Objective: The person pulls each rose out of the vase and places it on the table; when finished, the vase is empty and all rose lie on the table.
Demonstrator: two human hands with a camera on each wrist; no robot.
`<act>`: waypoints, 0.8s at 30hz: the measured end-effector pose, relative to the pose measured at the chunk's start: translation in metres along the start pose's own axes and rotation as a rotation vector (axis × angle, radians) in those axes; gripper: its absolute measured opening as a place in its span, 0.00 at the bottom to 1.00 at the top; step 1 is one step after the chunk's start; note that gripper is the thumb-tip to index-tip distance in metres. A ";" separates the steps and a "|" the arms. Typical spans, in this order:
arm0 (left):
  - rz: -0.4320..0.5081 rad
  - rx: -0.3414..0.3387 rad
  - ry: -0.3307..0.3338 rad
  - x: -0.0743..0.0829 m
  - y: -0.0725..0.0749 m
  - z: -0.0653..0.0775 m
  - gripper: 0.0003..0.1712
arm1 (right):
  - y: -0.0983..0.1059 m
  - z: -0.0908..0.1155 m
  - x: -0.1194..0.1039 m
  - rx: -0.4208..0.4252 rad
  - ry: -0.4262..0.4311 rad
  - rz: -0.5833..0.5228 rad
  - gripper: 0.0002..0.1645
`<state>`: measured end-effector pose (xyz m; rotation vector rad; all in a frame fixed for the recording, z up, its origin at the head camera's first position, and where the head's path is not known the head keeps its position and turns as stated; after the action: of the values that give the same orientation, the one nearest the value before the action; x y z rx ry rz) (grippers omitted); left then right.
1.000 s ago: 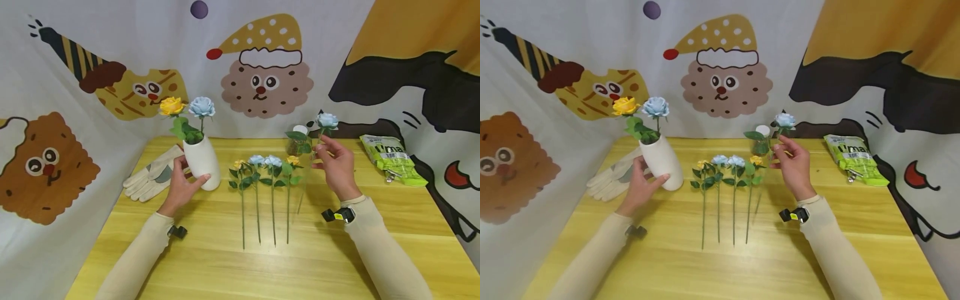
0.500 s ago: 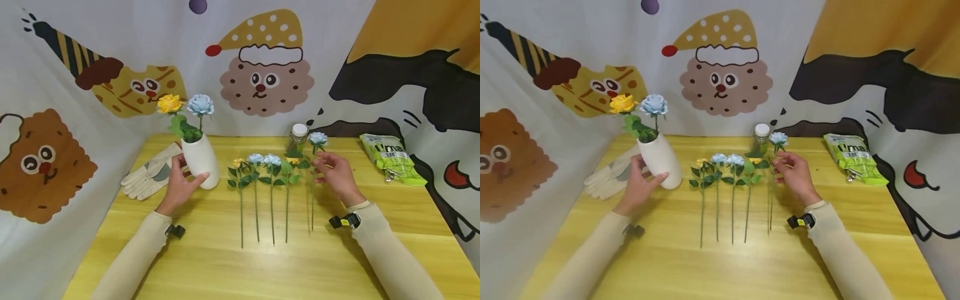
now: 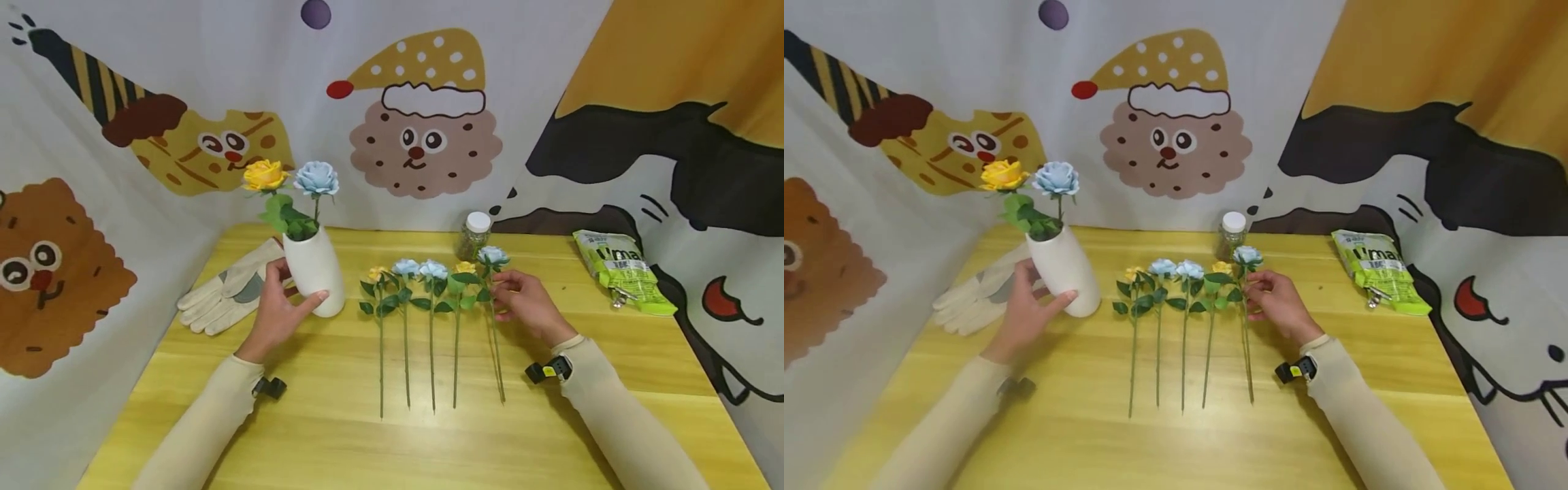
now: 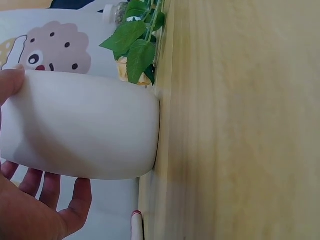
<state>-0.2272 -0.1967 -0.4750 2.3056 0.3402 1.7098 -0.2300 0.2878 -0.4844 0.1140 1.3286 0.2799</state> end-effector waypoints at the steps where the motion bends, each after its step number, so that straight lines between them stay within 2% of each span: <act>1: -0.004 -0.005 0.000 0.001 0.001 0.000 0.48 | -0.001 -0.001 0.001 -0.010 -0.010 -0.001 0.31; 8: 0.009 -0.020 0.003 0.003 0.003 -0.002 0.48 | -0.001 -0.003 0.003 -0.029 -0.025 -0.003 0.31; 15: 0.014 -0.026 0.001 0.000 -0.003 -0.003 0.49 | 0.003 0.000 0.007 -0.077 -0.096 0.021 0.31; 20: 0.010 -0.011 0.012 -0.005 0.000 0.000 0.49 | 0.001 0.000 0.009 -0.101 -0.113 0.034 0.31; 24: 0.007 -0.017 0.000 -0.002 0.002 -0.001 0.49 | 0.000 -0.001 0.010 -0.106 -0.114 0.049 0.29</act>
<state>-0.2292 -0.1995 -0.4758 2.2970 0.3168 1.7089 -0.2290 0.2908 -0.4942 0.0724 1.1967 0.3795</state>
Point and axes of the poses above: each hand's wrist, its own z-axis away from the middle knuckle, its own y-axis out of the back of the hand, x = y × z, the point moved 2 cm from there along -z, towards the middle knuckle, and after that the axes turned 1 degree about x, right-handed, at the moved point
